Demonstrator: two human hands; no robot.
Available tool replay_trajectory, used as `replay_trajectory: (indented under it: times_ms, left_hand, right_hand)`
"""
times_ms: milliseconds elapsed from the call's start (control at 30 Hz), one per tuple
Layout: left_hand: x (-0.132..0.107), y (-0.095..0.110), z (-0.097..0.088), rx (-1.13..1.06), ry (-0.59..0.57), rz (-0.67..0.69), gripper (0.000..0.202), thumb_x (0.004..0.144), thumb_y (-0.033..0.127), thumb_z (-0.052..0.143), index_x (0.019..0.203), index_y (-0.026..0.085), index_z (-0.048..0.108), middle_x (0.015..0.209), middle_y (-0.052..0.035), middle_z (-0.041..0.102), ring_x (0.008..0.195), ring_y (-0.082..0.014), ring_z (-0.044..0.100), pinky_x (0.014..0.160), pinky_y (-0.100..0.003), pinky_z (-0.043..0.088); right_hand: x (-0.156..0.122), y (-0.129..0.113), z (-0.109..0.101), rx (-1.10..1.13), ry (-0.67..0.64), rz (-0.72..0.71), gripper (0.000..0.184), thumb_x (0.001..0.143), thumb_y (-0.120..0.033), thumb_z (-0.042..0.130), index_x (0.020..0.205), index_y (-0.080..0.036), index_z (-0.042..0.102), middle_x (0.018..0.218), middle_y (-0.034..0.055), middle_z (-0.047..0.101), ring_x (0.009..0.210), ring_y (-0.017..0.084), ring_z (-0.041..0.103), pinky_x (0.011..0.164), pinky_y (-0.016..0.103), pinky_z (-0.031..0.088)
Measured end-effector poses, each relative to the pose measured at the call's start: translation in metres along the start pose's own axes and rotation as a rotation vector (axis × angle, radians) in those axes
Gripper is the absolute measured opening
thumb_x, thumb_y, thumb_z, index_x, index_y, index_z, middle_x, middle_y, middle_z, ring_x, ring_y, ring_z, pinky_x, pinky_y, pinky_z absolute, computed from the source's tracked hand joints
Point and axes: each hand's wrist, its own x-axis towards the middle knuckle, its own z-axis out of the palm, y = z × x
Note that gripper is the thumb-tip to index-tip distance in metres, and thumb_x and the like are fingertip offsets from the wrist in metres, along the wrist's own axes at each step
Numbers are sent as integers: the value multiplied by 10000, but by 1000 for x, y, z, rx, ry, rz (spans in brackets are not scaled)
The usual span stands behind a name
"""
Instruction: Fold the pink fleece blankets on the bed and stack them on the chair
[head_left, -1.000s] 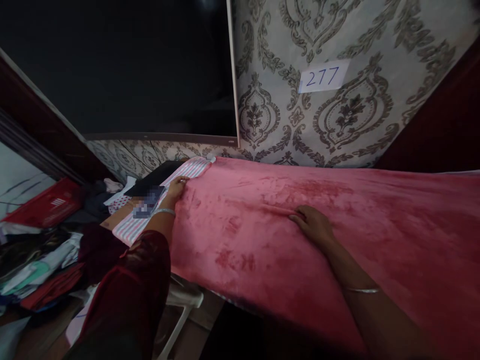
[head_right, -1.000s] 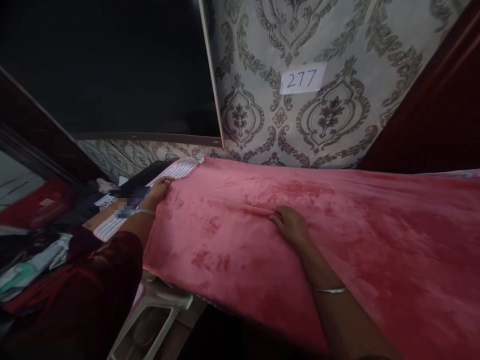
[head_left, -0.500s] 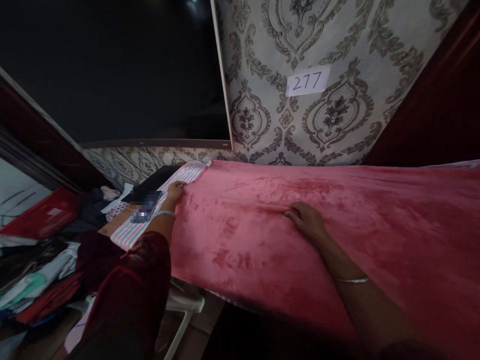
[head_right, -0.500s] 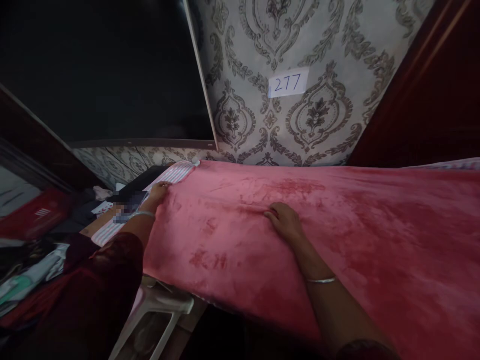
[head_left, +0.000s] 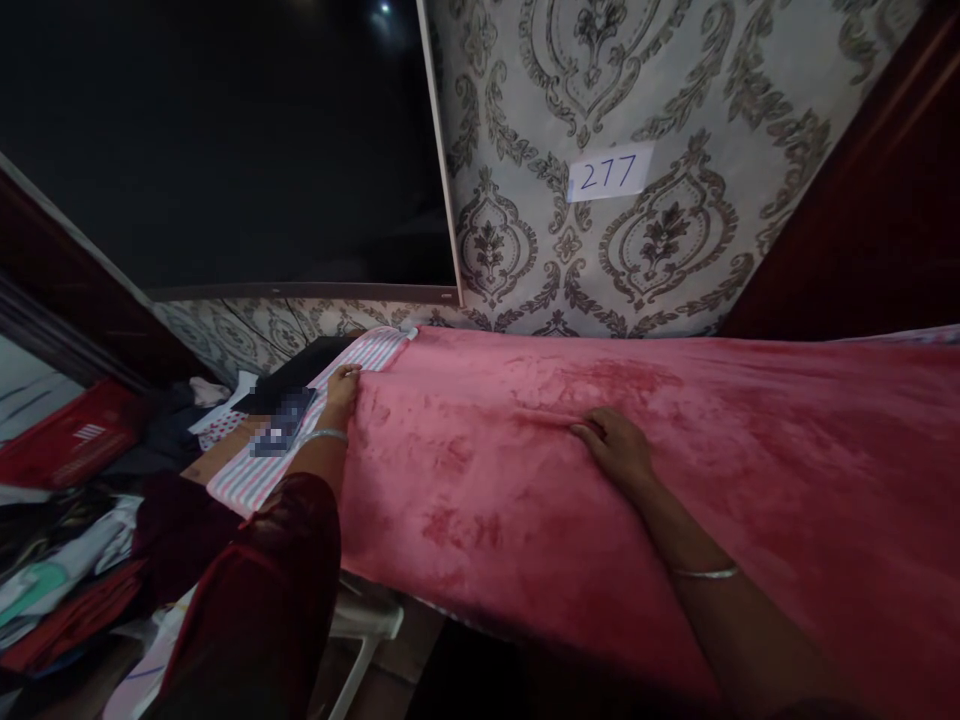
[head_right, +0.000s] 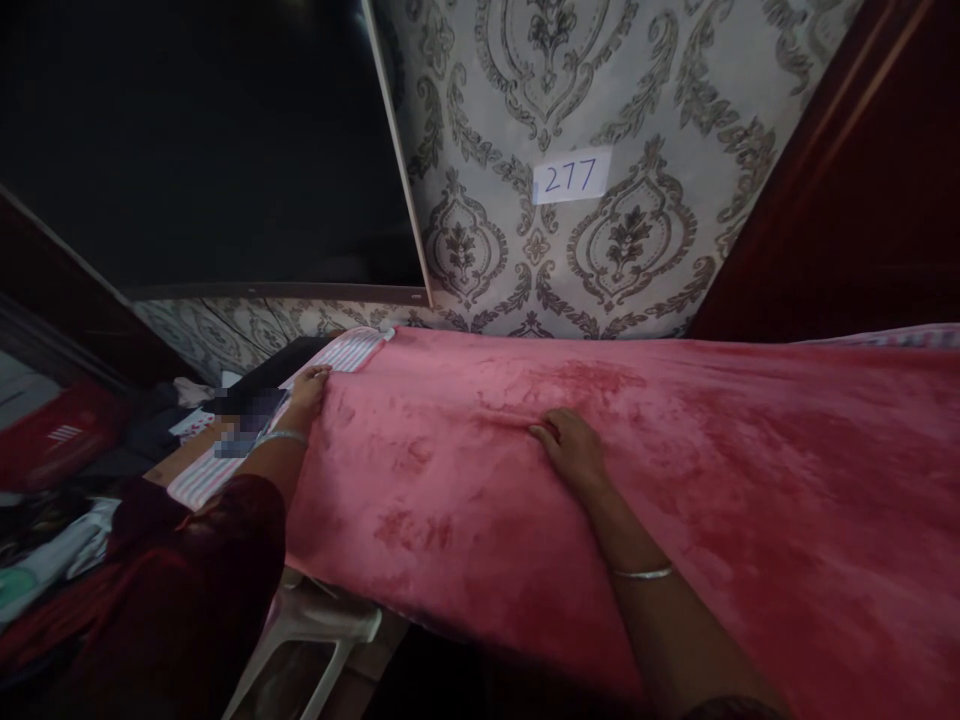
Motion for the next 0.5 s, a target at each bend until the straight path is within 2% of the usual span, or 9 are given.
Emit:
replay_trajectory:
  times_ms: [167,367,500]
  left_hand:
    - [-1,-4,-1,162,-21,37,114,748,220,584,830,162,638,692,21,559,643,-127,480,644,-241,414]
    - [-4,-4,0,364,-52,79,202,799,219,530,946,163,657,735,-19,631,667,-168,562,660,-278,465]
    - [-4,2,-4,502,-80,123,227,816,209,527,994,160,659,759,-44,651,760,-212,625,733,-318,500]
  right_hand:
    - [-1,2,1,19,23,-19,433,966,-569,472,745,-223,607,780,68,660,743,218,599,660,313,426]
    - [-1,2,2,27,31,-27,449,965,-589,462,747,-227,615,772,70,657,744,222,606,666,318,431]
    - [-1,2,2,21,23,-28,426,966,-568,475,764,-226,629,789,73,668,749,222,608,669,319,431]
